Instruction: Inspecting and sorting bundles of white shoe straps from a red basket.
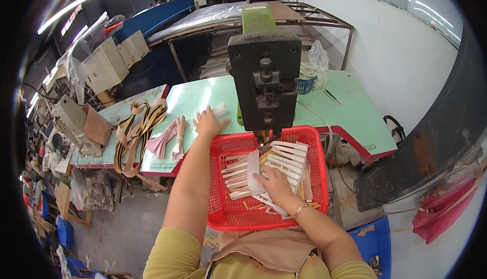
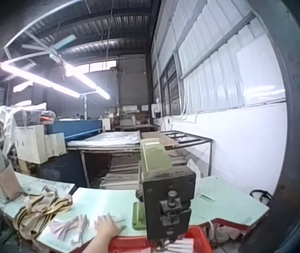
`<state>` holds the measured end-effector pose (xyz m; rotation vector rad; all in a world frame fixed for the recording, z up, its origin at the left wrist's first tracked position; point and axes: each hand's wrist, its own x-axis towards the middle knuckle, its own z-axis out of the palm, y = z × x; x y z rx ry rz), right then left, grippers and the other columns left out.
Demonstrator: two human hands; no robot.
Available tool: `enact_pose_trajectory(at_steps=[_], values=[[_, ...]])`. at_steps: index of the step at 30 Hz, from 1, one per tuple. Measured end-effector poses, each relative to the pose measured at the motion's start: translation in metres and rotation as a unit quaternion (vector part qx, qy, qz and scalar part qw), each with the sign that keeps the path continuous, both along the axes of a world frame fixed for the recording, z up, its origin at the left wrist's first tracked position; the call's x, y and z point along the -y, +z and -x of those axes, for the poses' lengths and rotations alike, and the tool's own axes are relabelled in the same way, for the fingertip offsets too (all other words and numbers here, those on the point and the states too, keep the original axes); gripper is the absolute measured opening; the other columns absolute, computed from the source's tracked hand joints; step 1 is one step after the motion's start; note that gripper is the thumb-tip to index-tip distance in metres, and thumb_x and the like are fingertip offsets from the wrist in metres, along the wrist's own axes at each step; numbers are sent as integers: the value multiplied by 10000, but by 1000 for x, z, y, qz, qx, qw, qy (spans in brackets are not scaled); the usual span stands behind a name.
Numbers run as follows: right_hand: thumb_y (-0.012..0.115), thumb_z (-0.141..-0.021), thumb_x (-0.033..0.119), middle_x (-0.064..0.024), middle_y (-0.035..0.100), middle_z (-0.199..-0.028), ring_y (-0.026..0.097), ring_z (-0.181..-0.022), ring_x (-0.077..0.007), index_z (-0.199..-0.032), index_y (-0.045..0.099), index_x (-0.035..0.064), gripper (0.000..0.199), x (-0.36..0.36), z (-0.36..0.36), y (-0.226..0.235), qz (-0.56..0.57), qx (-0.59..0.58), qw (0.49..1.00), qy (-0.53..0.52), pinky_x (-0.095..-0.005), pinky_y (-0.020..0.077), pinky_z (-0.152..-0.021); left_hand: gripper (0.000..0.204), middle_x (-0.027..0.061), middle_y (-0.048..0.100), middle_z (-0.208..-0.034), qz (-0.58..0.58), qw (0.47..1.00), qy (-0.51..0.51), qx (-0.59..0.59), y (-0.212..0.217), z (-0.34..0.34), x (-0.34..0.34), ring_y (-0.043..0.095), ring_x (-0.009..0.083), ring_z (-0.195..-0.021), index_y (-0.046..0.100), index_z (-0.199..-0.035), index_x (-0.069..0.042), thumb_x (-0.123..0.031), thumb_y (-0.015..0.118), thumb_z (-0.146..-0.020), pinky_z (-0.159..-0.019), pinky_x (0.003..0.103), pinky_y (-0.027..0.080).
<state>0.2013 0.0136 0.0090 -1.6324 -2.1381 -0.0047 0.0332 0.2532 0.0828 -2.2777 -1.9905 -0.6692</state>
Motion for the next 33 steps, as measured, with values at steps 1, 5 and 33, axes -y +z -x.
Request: enact_pose_trajectory(at_steps=[1,5,33], values=[[463,-740,98,-85,409,-1209,400,-1081,-284,-1081,532,217,368,-3,3,4,-35,59,996,58,-390,346,-880,727,180,348,-1265,26,999,22,-7,-20,0,-1,237,350,-1223,332,-1247,-49,-472,570,-705,-1005,458,142],[469,-723,131,-40,437,-1188,359,-1132,-249,-1048,548,226,347,-16,0,1,-51,153,971,176,-414,314,-904,762,175,234,-1339,-127,990,-44,43,-22,0,8,133,348,-1265,318,-1267,-35,-507,546,-713,-1024,475,76],[536,-703,154,-150,603,-882,579,-809,-201,-970,558,-22,320,25,-48,-9,257,-510,810,-133,-297,450,-722,578,134,485,-1138,231,836,-462,186,-35,-5,228,519,237,-991,461,-1159,-71,21,617,-611,-786,302,451]])
